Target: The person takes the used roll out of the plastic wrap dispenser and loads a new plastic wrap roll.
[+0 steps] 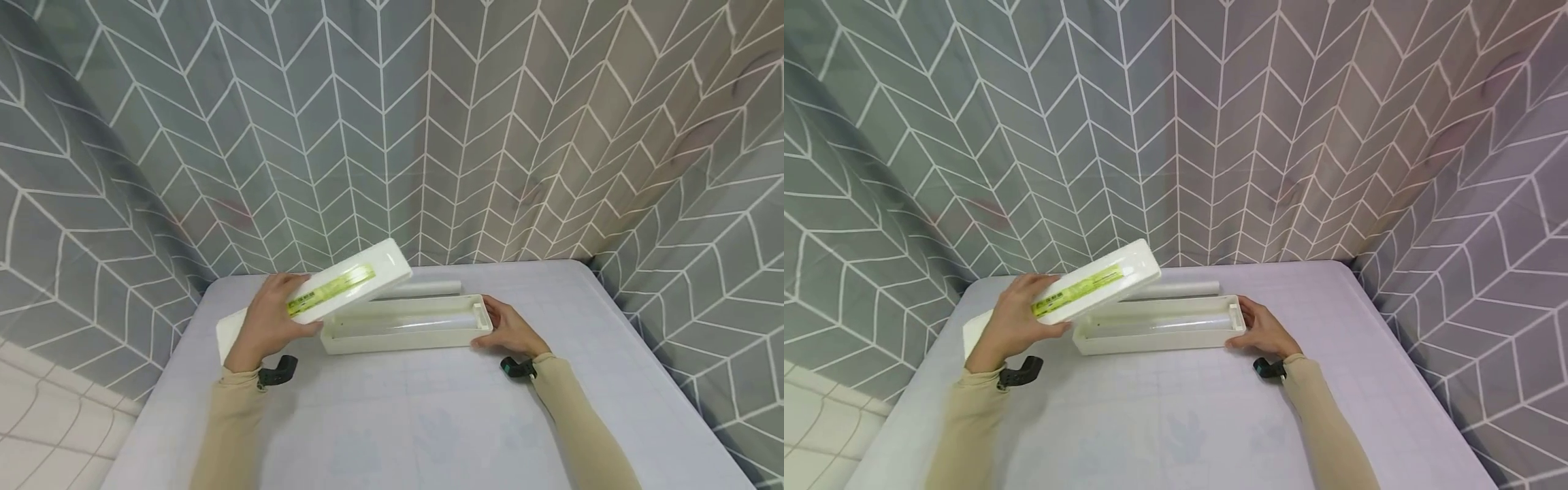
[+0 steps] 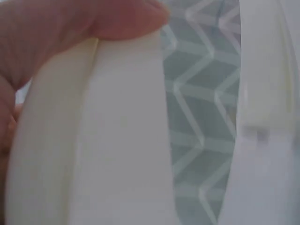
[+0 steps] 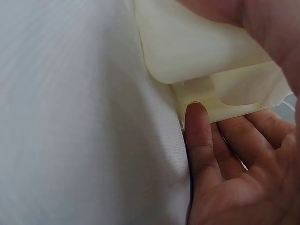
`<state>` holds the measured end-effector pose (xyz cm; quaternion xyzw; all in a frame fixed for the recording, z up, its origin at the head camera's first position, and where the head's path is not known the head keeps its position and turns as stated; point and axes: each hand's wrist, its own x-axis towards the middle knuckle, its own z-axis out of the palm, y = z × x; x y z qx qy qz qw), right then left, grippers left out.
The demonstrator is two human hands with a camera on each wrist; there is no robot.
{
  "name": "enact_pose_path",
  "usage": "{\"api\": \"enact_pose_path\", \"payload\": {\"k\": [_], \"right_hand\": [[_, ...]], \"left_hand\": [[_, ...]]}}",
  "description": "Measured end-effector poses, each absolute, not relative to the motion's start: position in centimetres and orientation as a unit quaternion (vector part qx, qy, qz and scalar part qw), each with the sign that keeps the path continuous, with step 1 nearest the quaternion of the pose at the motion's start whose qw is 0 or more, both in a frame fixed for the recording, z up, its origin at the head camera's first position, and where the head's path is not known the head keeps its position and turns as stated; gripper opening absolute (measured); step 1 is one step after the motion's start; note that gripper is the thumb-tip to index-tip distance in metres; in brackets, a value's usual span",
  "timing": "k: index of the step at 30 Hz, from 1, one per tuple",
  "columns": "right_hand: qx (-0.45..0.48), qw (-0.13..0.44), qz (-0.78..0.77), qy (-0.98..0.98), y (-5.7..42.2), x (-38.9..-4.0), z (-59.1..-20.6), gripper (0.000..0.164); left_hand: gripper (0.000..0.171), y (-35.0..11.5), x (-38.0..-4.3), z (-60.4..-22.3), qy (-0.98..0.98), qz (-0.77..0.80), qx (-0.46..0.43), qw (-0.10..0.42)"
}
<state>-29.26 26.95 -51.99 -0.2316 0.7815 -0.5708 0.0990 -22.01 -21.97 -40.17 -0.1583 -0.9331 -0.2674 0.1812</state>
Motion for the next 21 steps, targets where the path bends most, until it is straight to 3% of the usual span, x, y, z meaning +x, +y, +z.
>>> {"api": "enact_pose_path", "payload": {"k": [9, 21], "right_hand": [[-0.230, 0.103, -0.568, 0.783, 26.9, -29.5, -52.0, 0.098], [-0.223, 0.102, -0.555, 0.795, 26.9, -29.4, -52.0, 0.102]], "left_hand": [[0.091, -15.0, -24.3, -39.1, -0.924, -0.262, -0.247, 0.126], [0.091, -10.8, -26.0, -42.4, -0.928, -0.245, -0.273, 0.060]]}}
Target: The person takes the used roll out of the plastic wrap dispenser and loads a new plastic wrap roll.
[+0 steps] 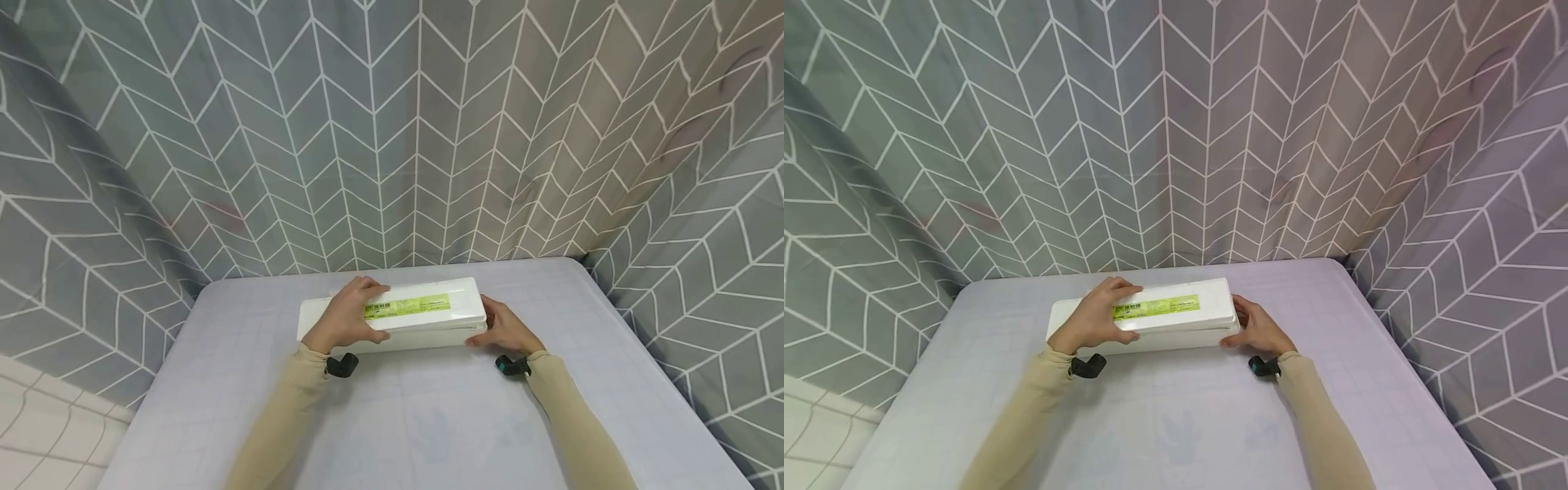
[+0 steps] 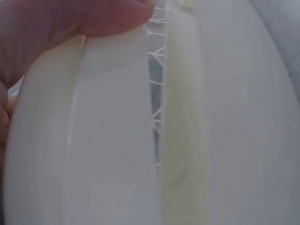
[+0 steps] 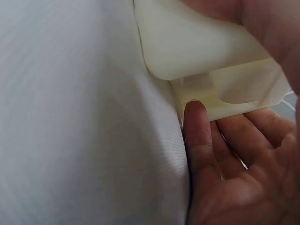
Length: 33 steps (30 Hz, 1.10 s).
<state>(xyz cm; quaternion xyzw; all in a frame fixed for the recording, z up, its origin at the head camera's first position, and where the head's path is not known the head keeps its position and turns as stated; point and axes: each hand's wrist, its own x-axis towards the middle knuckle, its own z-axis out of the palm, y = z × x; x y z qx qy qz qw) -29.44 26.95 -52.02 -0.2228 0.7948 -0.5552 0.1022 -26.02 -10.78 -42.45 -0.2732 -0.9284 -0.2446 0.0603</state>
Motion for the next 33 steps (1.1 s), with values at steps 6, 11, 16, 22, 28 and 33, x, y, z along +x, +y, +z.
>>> {"api": "enact_pose_path", "payload": {"k": [6, 11, 16, 22, 28, 33], "right_hand": [[-0.229, 0.108, -0.553, 0.794, 26.5, -29.5, -52.1, 0.105], [-0.220, 0.122, -0.568, 0.784, 26.3, -29.7, -52.2, 0.106], [-0.229, 0.116, -0.562, 0.786, 26.5, -29.8, -52.4, 0.103], [-0.235, 0.107, -0.555, 0.791, 27.0, -29.6, -52.2, 0.101], [-0.230, 0.110, -0.558, 0.789, 27.0, -29.6, -52.0, 0.102], [-0.229, 0.109, -0.561, 0.788, 27.2, -29.8, -52.1, 0.105]], "left_hand": [[0.091, -10.3, -26.2, -44.0, -0.933, -0.248, -0.259, 0.030], [0.091, -9.9, -26.5, -44.9, -0.940, -0.227, -0.253, 0.022], [0.090, -9.3, -26.8, -45.0, -0.941, -0.215, -0.261, 0.021], [0.090, -8.9, -27.1, -44.7, -0.943, -0.200, -0.268, 0.002], [0.090, -8.7, -27.7, -44.2, -0.944, -0.179, -0.276, -0.008], [0.091, -8.6, -28.0, -44.2, -0.945, -0.183, -0.271, -0.012]]}}
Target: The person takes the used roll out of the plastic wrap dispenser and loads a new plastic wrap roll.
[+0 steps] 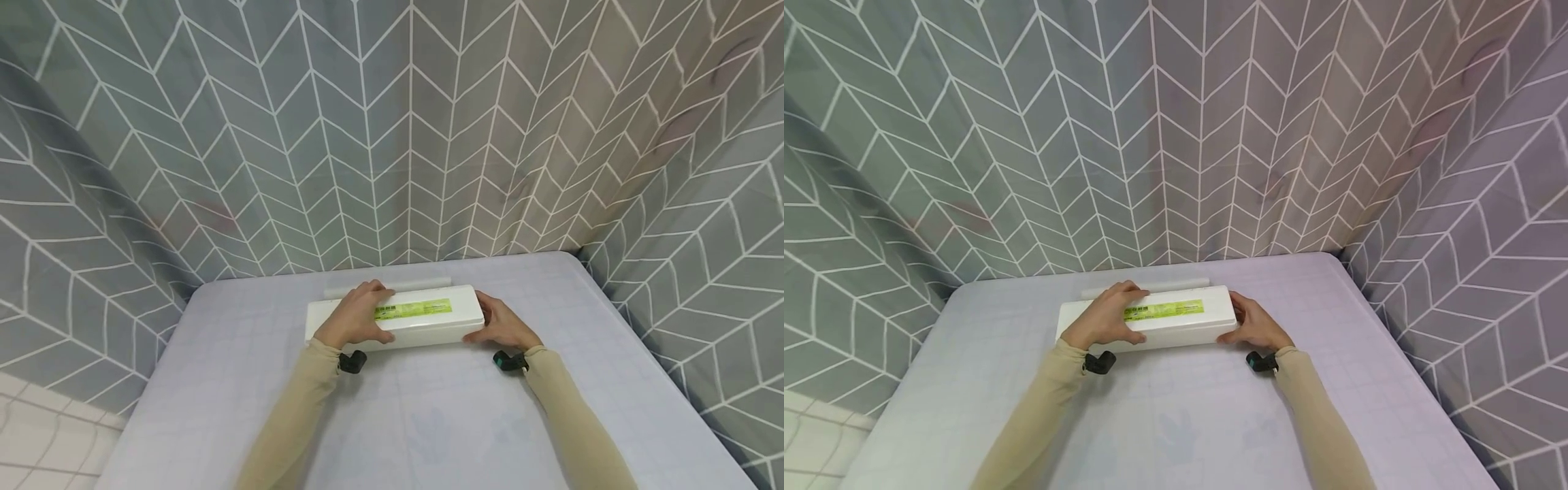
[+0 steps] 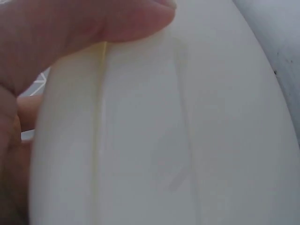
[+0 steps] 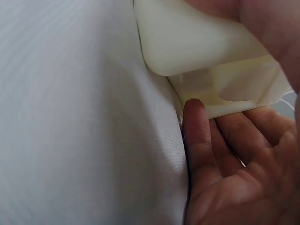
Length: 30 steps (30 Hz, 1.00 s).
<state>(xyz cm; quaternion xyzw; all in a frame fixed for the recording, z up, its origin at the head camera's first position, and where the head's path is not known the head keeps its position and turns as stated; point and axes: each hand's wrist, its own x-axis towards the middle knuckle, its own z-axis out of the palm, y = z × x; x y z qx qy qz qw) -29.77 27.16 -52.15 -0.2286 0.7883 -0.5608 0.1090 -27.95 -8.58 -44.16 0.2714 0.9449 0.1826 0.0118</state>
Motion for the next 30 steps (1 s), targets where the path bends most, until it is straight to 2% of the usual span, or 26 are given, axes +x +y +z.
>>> {"api": "enact_pose_path", "payload": {"k": [9, 18, 26, 30], "right_hand": [[-0.229, 0.109, -0.554, 0.793, 27.1, -29.7, -52.1, 0.103], [-0.244, 0.084, -0.527, 0.810, 27.2, -29.8, -52.4, 0.094], [-0.236, 0.105, -0.552, 0.793, 27.3, -30.0, -52.1, 0.101], [-0.252, 0.126, -0.586, 0.760, 27.6, -29.9, -52.4, 0.116]], "left_hand": [[0.092, -8.5, -27.7, -43.8, 0.946, 0.171, 0.274, 0.016], [0.094, -8.1, -27.7, -43.9, 0.943, 0.186, 0.276, 0.009], [0.096, -8.0, -27.5, -44.8, 0.949, 0.179, 0.261, -0.005], [0.095, -8.0, -27.4, -44.8, 0.950, 0.172, 0.262, -0.009]]}}
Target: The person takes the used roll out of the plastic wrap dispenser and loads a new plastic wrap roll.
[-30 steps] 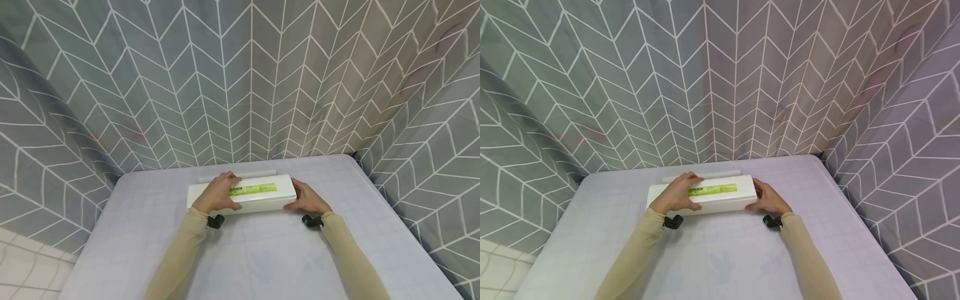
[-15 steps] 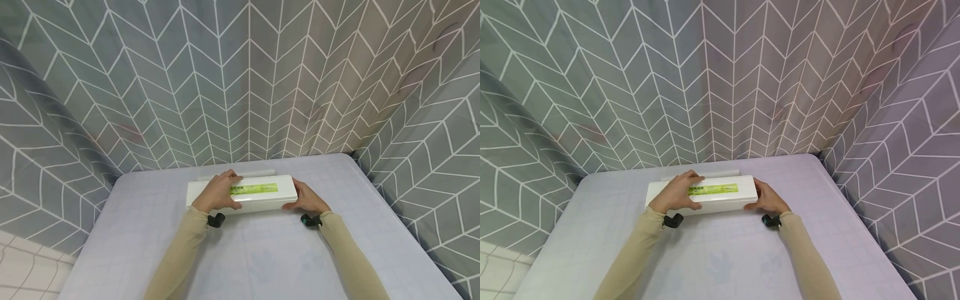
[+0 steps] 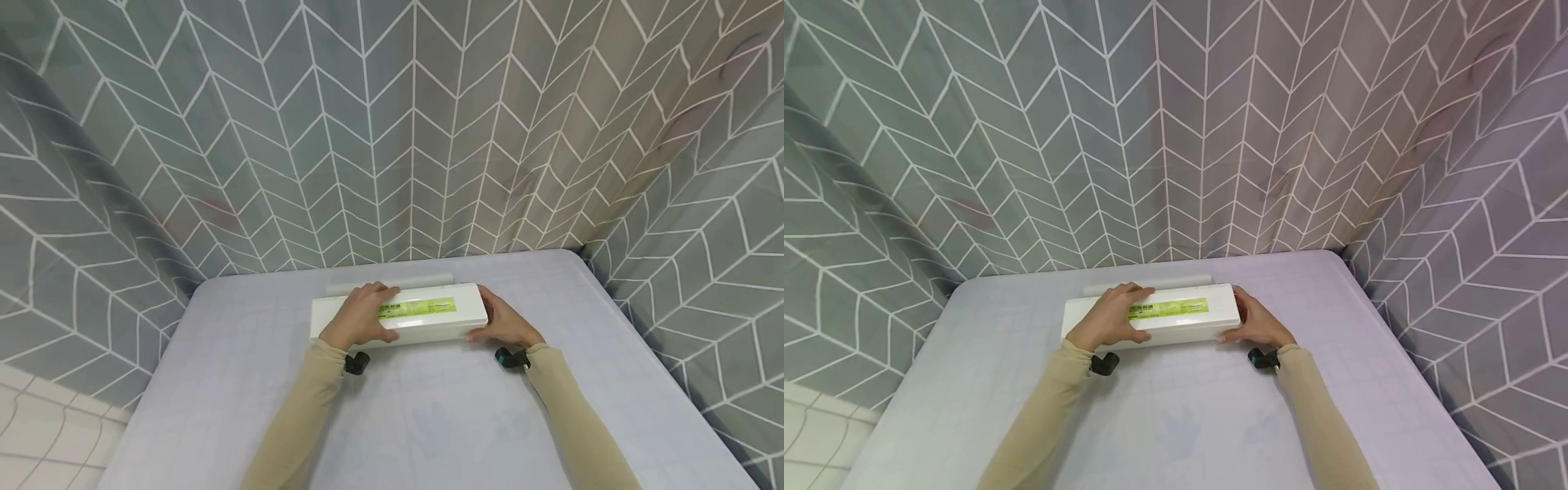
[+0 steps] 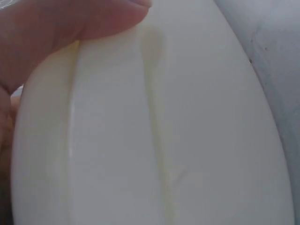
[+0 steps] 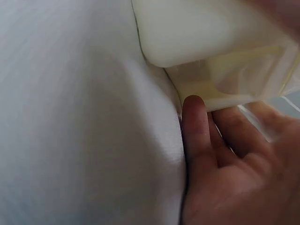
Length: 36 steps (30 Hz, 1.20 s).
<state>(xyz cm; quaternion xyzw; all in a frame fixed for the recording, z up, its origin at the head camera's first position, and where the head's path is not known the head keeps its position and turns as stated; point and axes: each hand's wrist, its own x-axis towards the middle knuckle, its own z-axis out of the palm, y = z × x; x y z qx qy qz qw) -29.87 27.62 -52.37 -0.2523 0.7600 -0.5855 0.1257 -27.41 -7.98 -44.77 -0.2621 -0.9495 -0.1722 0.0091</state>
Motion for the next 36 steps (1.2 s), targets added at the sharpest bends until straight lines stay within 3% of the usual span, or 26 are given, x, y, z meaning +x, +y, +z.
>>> {"api": "enact_pose_path", "payload": {"k": [4, 12, 21, 28, 36], "right_hand": [[-0.273, 0.131, -0.625, 0.720, 27.9, -29.7, -52.5, 0.122], [-0.277, 0.080, -0.637, 0.715, 27.4, -29.4, -52.7, 0.099], [-0.254, 0.081, -0.636, 0.724, 27.4, -29.5, -52.6, 0.100], [-0.253, 0.081, -0.637, 0.724, 27.6, -29.5, -52.4, 0.099], [-0.238, 0.080, -0.640, 0.726, 27.3, -29.6, -52.5, 0.099]], "left_hand": [[0.093, -7.9, -27.3, -44.7, -0.948, -0.172, -0.266, 0.009], [0.095, -8.2, -27.4, -44.9, -0.949, -0.160, -0.269, 0.019], [0.112, -13.0, -26.7, -45.3, -0.971, -0.095, -0.216, 0.035], [0.102, -18.8, -25.9, -47.4, -0.936, -0.307, -0.166, 0.042], [0.108, -20.0, -25.9, -50.5, -0.850, -0.509, -0.131, 0.033]]}}
